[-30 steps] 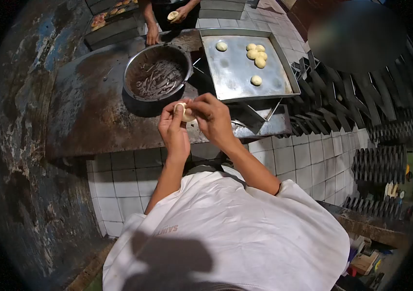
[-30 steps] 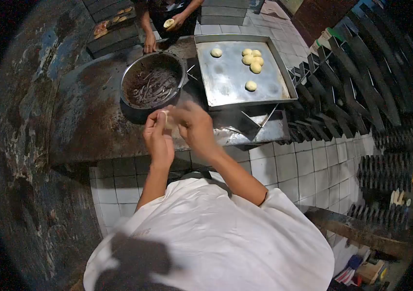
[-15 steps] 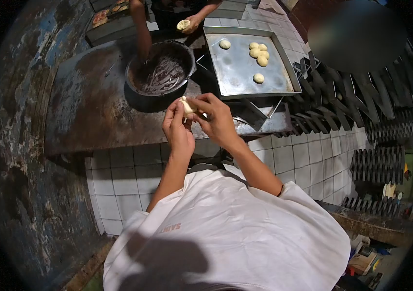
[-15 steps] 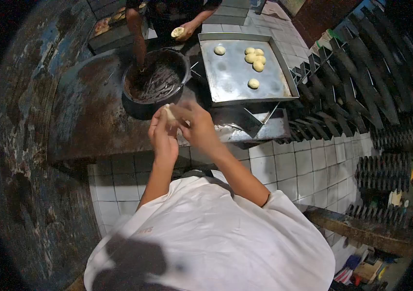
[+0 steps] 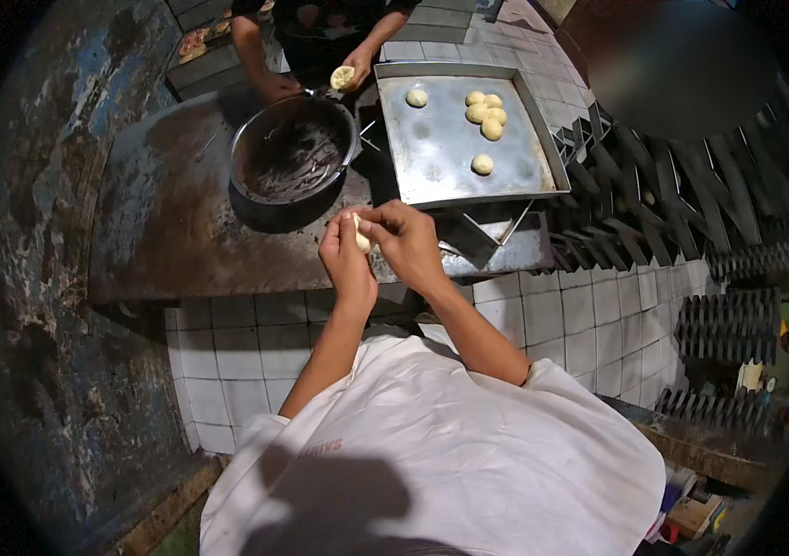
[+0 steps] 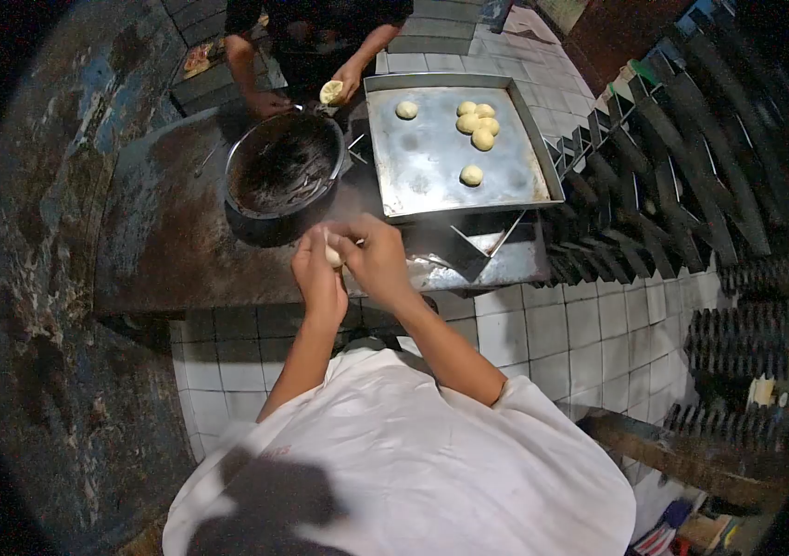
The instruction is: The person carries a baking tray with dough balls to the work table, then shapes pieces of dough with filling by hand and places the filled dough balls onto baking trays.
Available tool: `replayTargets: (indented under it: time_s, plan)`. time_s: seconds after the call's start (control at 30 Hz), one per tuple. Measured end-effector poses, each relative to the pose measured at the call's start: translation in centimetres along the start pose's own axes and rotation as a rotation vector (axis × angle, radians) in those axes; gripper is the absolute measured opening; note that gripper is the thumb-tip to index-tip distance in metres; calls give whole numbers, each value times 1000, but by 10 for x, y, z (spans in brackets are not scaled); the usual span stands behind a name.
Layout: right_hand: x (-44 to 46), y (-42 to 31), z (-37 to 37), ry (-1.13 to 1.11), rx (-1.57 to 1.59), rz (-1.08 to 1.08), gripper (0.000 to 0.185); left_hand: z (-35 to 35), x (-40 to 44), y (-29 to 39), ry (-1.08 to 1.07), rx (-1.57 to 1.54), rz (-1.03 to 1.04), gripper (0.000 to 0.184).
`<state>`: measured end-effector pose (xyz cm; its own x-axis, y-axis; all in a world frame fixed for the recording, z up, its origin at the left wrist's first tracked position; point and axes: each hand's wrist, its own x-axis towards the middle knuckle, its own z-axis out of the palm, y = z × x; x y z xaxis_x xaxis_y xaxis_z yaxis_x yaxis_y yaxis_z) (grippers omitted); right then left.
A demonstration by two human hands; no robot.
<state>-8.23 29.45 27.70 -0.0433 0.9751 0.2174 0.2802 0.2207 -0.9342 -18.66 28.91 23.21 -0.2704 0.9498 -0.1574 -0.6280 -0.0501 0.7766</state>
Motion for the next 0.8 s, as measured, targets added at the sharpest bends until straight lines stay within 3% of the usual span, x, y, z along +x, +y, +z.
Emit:
replayTargets:
  time_s: [0.13, 0.23, 0.37, 0.4, 0.43, 0.5, 0.53, 0.57, 0.63, 0.67, 0.7, 0.77, 0.8]
  plan:
    - [-3, 28, -25, -65, 306, 46, 25, 16, 9, -18, 64, 41, -131, 18]
    - [10, 55, -53, -65, 184, 93, 28, 44, 9, -39, 66, 23, -202, 14]
    - [25, 77, -92, -18, 179, 174, 32, 74, 3, -64, -12, 136, -80, 22]
    - [29, 78, -104, -113, 376, 377, 43, 81, 1, -69, -78, 213, -18, 27]
    - [33, 87, -114, -129, 378, 384, 43, 86, 0, -75, -61, 214, -16, 27]
    - [42, 108, -131, -386, 419, 385, 49, 92, 0, -84, -235, 394, 107, 37]
    - [47, 104, -148, -592, 576, 625, 45, 95, 0, -85, -310, 434, 57, 41]
    - [52, 110, -156, -609, 579, 630, 45, 96, -1, -89, -293, 438, 59, 41]
    - [60, 125, -169, -858, 542, 668, 49, 101, -4, -96, -335, 604, 75, 42]
    - [72, 139, -173, -927, 469, 579, 45, 101, -5, -97, -333, 743, 188, 43]
    - [96, 128, -180, -1027, 166, 510, 42, 99, -7, -96, -308, 744, 185, 43]
    - [130, 151, -176, -970, 130, 345, 47, 91, -8, -91, -80, 563, 173, 41]
    - [146, 163, -170, -845, -170, 97, 51, 74, -7, -92, 11, 506, 184, 37]
